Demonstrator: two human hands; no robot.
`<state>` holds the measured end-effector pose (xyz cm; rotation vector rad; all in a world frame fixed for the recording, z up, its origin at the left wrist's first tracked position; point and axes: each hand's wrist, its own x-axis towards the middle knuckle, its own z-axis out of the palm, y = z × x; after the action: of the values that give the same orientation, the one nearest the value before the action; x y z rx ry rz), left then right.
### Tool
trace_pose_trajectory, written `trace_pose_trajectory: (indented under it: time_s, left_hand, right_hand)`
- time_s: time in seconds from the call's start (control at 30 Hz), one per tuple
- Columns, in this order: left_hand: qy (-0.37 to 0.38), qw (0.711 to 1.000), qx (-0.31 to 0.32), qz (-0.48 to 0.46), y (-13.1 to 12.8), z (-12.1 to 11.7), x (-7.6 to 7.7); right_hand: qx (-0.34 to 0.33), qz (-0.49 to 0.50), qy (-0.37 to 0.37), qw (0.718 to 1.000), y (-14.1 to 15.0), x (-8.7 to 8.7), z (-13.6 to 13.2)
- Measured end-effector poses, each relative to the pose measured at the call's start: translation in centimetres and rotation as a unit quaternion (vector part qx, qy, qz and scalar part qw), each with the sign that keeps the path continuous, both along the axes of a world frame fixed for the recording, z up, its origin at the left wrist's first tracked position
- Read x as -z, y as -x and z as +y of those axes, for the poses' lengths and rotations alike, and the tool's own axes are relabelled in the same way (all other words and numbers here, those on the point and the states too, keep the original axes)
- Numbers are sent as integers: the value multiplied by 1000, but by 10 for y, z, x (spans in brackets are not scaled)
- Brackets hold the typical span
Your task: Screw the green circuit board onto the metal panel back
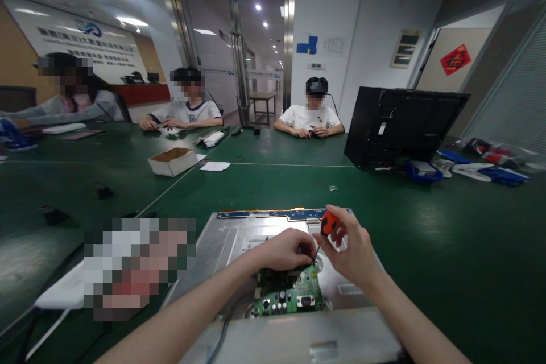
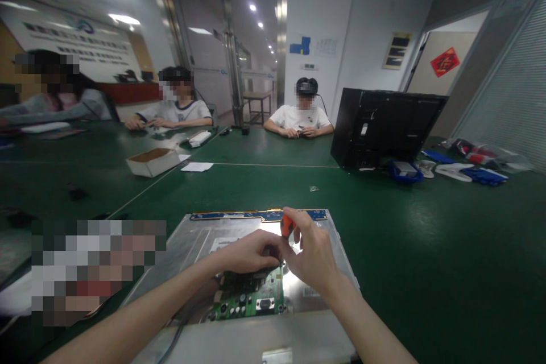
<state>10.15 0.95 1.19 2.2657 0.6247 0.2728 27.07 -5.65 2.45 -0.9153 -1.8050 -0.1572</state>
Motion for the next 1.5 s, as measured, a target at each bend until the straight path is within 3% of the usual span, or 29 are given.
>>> trace_pose_trajectory:
  time_s: [0.23,1.5]
  left_hand:
    - [-1,1000,-8,-2,0,-2,-1]
    - [1,1000,-5,-4,0,-1,0]
  right_hand:
    - [-8,-4,25,1000,-1,-3,-5]
    - [-12,2,2,1000,-1,-5,-3]
